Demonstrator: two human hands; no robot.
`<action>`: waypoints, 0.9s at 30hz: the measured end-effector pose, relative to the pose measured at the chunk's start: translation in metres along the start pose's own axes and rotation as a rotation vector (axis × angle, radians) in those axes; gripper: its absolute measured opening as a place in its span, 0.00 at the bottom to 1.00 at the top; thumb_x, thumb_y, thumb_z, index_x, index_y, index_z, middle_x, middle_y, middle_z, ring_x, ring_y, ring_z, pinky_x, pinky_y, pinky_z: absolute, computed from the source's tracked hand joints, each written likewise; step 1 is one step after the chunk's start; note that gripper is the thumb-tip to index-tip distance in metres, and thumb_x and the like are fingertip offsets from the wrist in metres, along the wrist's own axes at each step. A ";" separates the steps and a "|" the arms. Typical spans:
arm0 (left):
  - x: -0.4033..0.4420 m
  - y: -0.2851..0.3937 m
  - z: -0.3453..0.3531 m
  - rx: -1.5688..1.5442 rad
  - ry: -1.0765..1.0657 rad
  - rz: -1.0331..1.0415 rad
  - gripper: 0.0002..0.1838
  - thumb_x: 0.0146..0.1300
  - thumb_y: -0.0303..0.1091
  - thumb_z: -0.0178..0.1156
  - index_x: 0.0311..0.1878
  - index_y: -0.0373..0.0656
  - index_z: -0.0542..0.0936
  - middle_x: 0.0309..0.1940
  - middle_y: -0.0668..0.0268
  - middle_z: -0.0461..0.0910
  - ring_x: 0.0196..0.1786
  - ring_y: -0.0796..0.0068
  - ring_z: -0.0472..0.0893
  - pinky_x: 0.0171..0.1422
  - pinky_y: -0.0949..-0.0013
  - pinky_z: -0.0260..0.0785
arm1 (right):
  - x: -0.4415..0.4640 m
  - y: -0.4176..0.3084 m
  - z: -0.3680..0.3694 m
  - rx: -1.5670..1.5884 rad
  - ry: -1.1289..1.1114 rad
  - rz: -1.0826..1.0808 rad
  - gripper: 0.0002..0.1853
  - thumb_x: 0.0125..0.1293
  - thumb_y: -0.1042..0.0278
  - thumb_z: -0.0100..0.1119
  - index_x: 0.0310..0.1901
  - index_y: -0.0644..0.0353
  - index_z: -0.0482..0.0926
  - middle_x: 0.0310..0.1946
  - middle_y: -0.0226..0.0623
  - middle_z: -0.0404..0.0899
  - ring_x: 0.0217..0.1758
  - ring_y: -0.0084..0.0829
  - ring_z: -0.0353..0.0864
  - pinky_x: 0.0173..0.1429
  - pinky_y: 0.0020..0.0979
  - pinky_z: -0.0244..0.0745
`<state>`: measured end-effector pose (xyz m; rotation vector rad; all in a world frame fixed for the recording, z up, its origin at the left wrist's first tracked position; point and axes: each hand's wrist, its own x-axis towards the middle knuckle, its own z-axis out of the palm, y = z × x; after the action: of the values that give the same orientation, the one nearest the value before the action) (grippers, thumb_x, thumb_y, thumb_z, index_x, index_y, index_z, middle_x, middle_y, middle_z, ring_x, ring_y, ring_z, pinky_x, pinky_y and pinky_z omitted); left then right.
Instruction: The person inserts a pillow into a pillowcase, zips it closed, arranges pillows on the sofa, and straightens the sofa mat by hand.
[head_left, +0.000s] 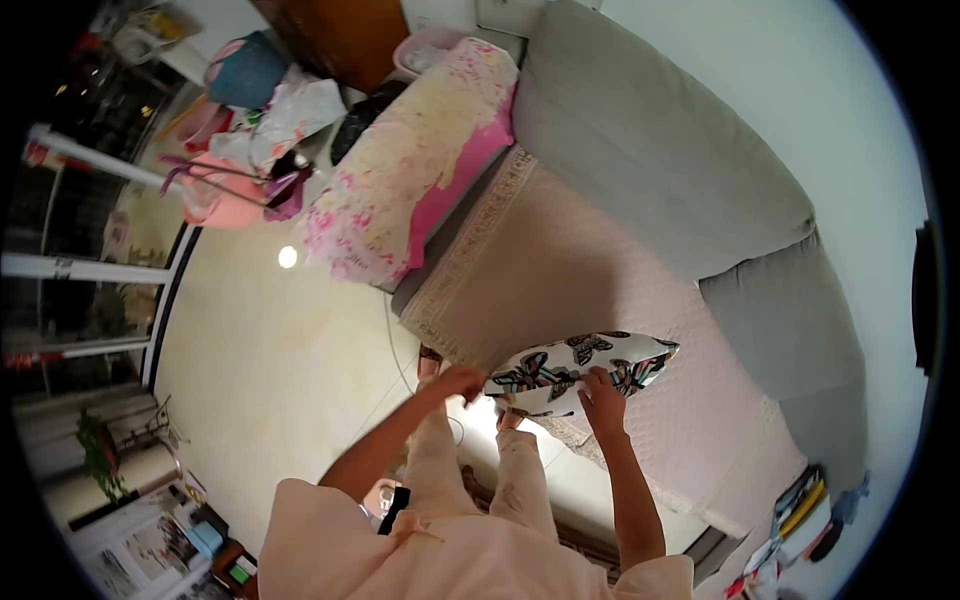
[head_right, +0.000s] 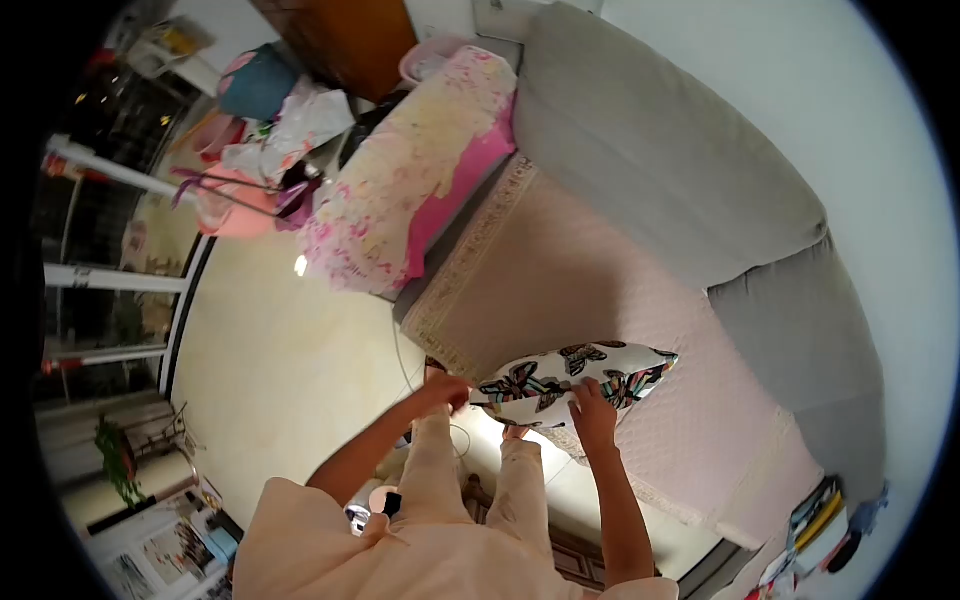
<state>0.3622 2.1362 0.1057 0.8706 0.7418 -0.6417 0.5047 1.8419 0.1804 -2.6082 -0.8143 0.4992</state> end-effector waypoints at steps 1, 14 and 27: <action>0.025 0.009 -0.042 0.085 0.045 0.054 0.10 0.63 0.32 0.54 0.30 0.38 0.80 0.19 0.65 0.78 0.21 0.76 0.77 0.26 0.73 0.71 | 0.012 -0.002 0.005 -0.013 0.045 0.000 0.16 0.49 0.73 0.64 0.43 0.55 0.76 0.49 0.37 0.72 0.37 0.41 0.79 0.38 0.37 0.75; 0.236 -0.020 -0.310 0.742 0.464 0.125 0.25 0.49 0.47 0.67 0.41 0.33 0.76 0.24 0.59 0.80 0.25 0.66 0.78 0.33 0.61 0.71 | 0.039 -0.046 0.044 0.227 0.366 0.499 0.04 0.56 0.84 0.53 0.31 0.64 0.74 0.33 0.36 0.71 0.29 0.29 0.73 0.34 0.24 0.70; 0.190 0.039 -0.328 1.100 0.578 0.345 0.23 0.48 0.45 0.66 0.17 0.38 0.67 0.13 0.58 0.64 0.19 0.64 0.65 0.26 0.59 0.56 | 0.029 -0.069 0.068 0.115 0.770 1.129 0.23 0.49 0.75 0.68 0.45 0.63 0.68 0.33 0.34 0.68 0.27 0.24 0.70 0.30 0.27 0.68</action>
<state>0.4023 2.3968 -0.1701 2.2101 0.6920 -0.4559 0.4656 1.9283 0.1449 -2.5672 0.9286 -0.2294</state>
